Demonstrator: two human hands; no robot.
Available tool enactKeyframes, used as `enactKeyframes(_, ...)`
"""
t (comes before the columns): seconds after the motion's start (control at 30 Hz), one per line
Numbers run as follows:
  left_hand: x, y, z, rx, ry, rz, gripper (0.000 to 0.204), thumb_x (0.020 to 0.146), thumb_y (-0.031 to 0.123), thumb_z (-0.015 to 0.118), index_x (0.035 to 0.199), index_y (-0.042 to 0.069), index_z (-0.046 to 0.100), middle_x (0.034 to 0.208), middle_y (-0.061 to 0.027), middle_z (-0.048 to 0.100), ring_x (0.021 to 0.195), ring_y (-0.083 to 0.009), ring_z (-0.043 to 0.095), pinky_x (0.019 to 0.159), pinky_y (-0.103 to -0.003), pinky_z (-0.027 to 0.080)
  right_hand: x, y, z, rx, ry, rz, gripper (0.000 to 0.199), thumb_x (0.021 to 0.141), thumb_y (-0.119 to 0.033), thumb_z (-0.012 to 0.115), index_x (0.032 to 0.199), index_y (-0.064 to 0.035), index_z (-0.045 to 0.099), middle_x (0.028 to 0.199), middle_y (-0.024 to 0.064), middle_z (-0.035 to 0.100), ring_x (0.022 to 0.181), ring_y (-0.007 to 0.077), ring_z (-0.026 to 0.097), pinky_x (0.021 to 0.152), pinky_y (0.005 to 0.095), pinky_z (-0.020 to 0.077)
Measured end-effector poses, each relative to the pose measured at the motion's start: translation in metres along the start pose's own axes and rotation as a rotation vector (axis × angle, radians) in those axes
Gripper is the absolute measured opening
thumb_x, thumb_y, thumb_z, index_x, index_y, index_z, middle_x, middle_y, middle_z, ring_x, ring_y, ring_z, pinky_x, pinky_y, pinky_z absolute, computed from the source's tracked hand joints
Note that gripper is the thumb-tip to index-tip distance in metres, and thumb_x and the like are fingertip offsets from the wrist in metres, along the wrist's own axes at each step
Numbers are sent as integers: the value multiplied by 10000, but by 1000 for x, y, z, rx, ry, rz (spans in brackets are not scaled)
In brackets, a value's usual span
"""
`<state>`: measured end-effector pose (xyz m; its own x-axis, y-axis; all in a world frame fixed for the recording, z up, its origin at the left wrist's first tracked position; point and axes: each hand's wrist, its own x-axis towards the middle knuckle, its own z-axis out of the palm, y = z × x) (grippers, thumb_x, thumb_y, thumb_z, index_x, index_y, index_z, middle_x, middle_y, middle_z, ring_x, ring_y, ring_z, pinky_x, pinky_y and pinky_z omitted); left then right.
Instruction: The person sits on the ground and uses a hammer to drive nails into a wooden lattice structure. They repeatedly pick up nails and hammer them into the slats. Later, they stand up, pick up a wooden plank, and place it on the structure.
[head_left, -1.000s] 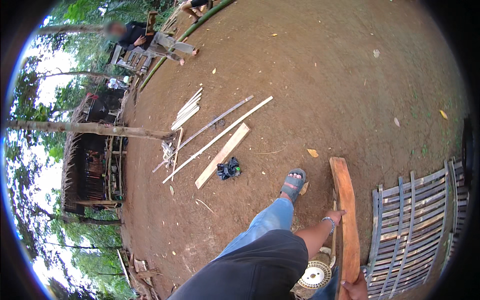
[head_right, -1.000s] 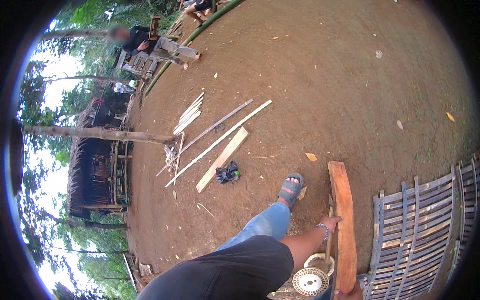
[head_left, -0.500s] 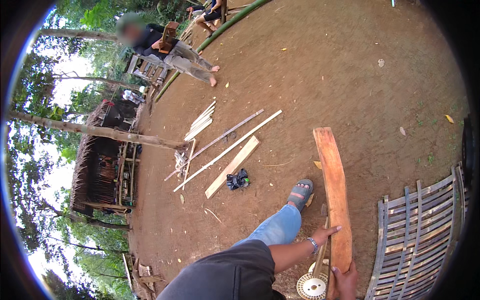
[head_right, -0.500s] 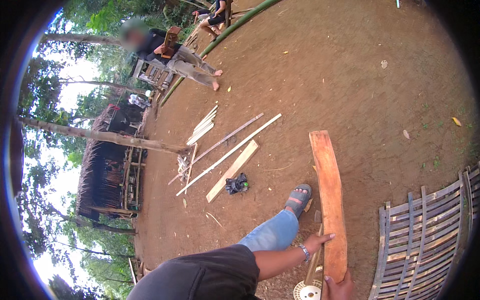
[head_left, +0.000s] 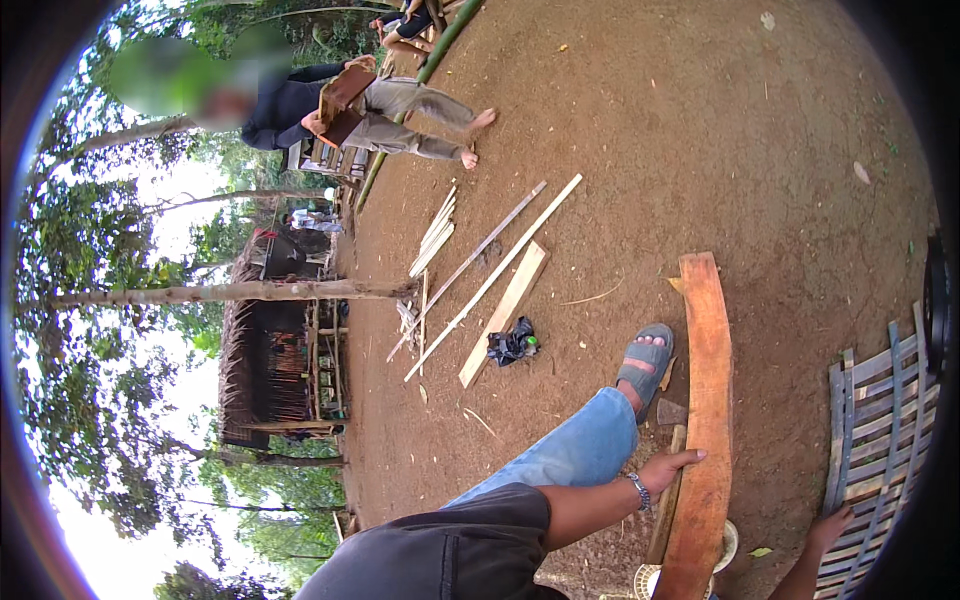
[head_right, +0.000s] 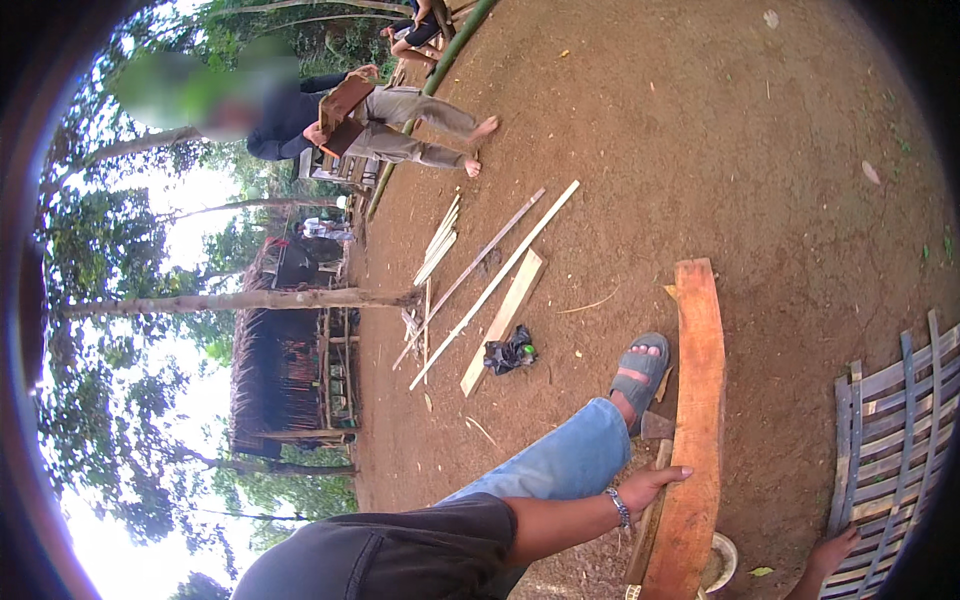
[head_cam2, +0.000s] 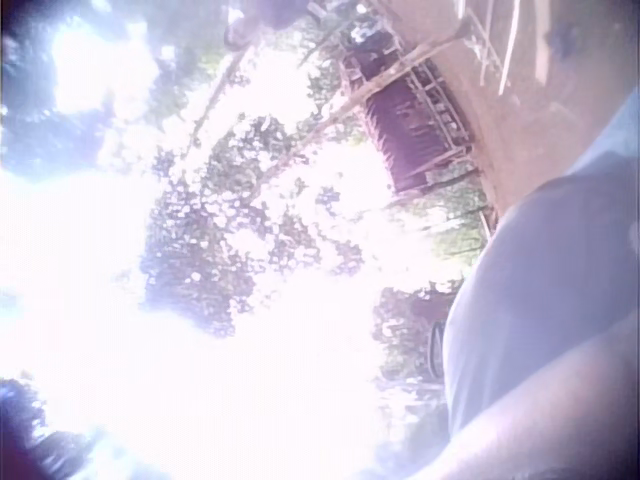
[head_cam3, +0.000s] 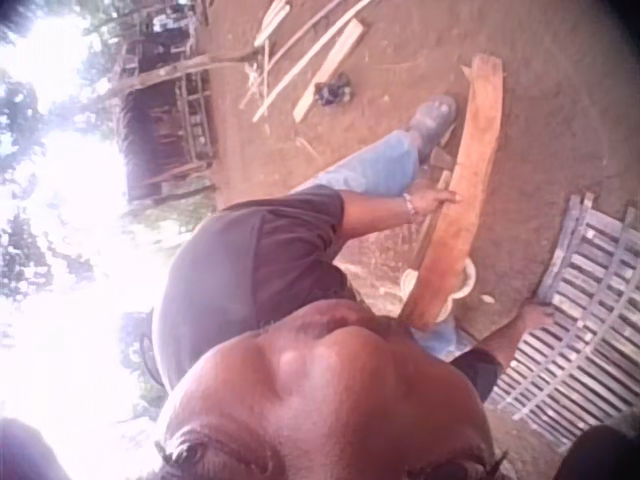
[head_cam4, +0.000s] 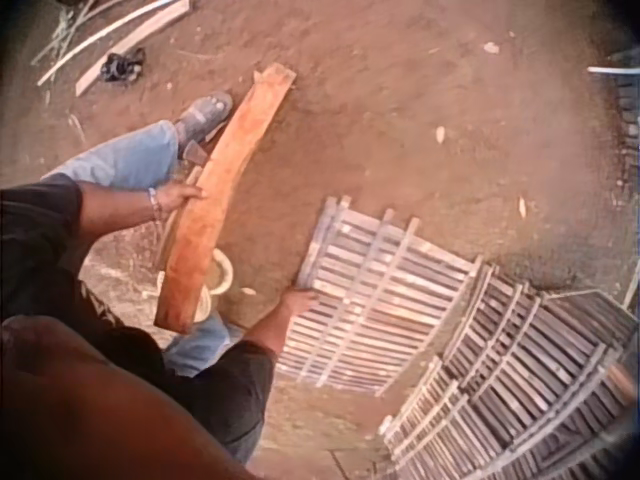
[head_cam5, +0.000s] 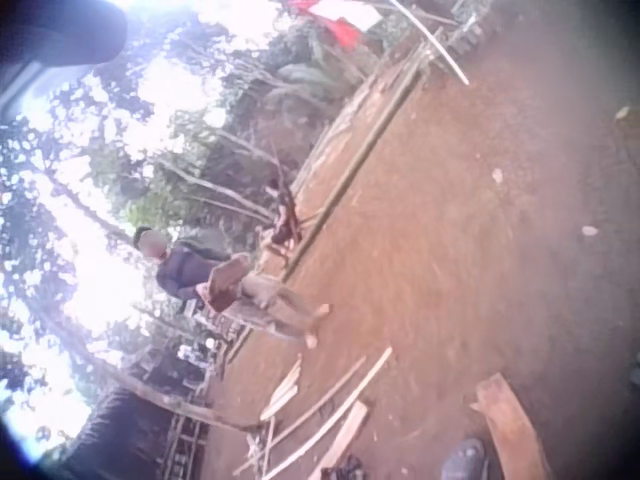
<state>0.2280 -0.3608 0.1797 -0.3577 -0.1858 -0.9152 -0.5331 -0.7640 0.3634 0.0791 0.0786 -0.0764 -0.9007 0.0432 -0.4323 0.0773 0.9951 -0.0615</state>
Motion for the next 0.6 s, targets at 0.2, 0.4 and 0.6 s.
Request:
enactKeyframes(0.2,13,-18,-10,5,3,-23,487,884,308,729,1217,-32,622,1099,-116,714,979,-213,701,882,-357,554,-3,20,9,-3,100,-107,745,682,24,706,1370,-54,432,1319,229,465,1233,436,487,1014,484,446)
enactKeyframes(0.4,19,-26,-8,12,52,10,458,875,296,743,1166,-47,653,1061,-122,724,945,-212,710,865,-346,559,-24,4,-45,126,66,-140,773,614,37,774,1310,-84,462,1255,202,492,1142,453,540,916,522,480)
enactKeyframes(0.6,-17,-10,6,11,99,-63,457,865,315,752,1149,-33,671,1053,-123,727,917,-226,716,857,-363,563,-69,-3,-178,81,117,-121,739,593,8,806,1248,-63,472,1229,205,485,1141,461,533,883,541,477)
